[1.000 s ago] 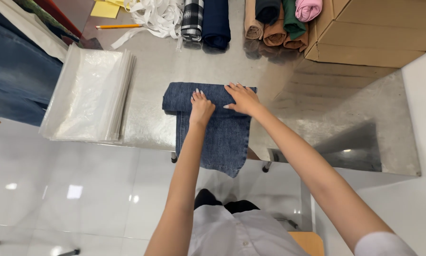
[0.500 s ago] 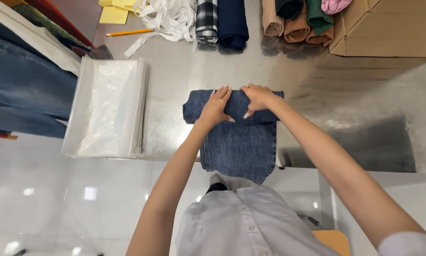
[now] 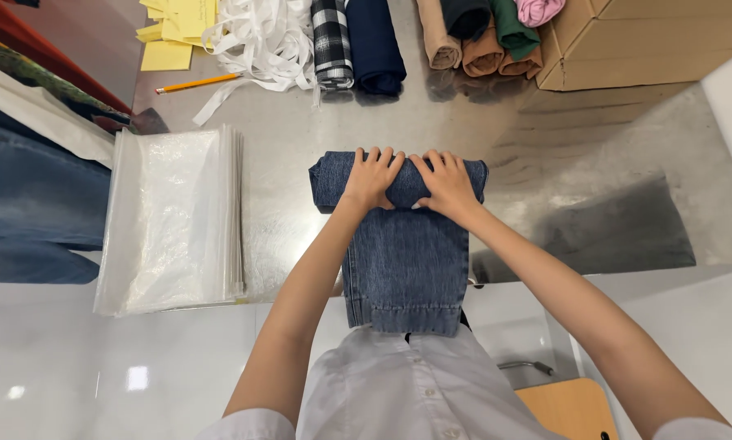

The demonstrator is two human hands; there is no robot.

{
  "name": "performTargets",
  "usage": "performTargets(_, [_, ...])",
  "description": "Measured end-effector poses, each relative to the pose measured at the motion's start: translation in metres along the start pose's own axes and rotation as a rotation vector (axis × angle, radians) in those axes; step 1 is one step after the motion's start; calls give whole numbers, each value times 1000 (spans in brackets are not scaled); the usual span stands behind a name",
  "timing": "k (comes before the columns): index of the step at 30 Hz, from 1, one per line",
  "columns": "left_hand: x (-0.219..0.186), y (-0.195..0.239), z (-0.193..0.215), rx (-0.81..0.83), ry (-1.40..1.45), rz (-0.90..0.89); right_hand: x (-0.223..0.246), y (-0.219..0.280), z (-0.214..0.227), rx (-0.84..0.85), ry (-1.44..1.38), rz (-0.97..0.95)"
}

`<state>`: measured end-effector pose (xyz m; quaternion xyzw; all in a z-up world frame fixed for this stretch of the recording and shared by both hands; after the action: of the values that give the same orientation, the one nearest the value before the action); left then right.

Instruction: The person folds a pink t-shirt and places it on a stack of other folded clothes. They then take a pair of navy blue shorts from a rack, fold them, and place them on the table. Finally, they take a pair of denim shorts from the rack, fold them, and add them to the pile.

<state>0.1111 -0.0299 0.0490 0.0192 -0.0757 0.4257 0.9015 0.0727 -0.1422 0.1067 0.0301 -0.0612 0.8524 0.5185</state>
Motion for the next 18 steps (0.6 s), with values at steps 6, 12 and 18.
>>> performTargets(6, [-21,44,26,-312,-99,45,-3,-14,1,229,-200,32])
performTargets(12, [-39,73,40,-709,-219,182,4,-1,-15,245,-78,26])
performTargets(18, [-42,81,39,-652,-94,250,0,4,-27,-67,97,102])
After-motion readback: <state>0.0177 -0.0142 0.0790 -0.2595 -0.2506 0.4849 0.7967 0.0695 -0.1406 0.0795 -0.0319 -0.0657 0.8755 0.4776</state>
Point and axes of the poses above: each hand's wrist, its own y-axis away from the middle knuckle, its own z-axis out of the back of the hand, x = y × z, the point moved 8 cm from there along -y, towards the middle knuckle, and after that the axes turned 4 degrees about -y, right-handed, at the moved point
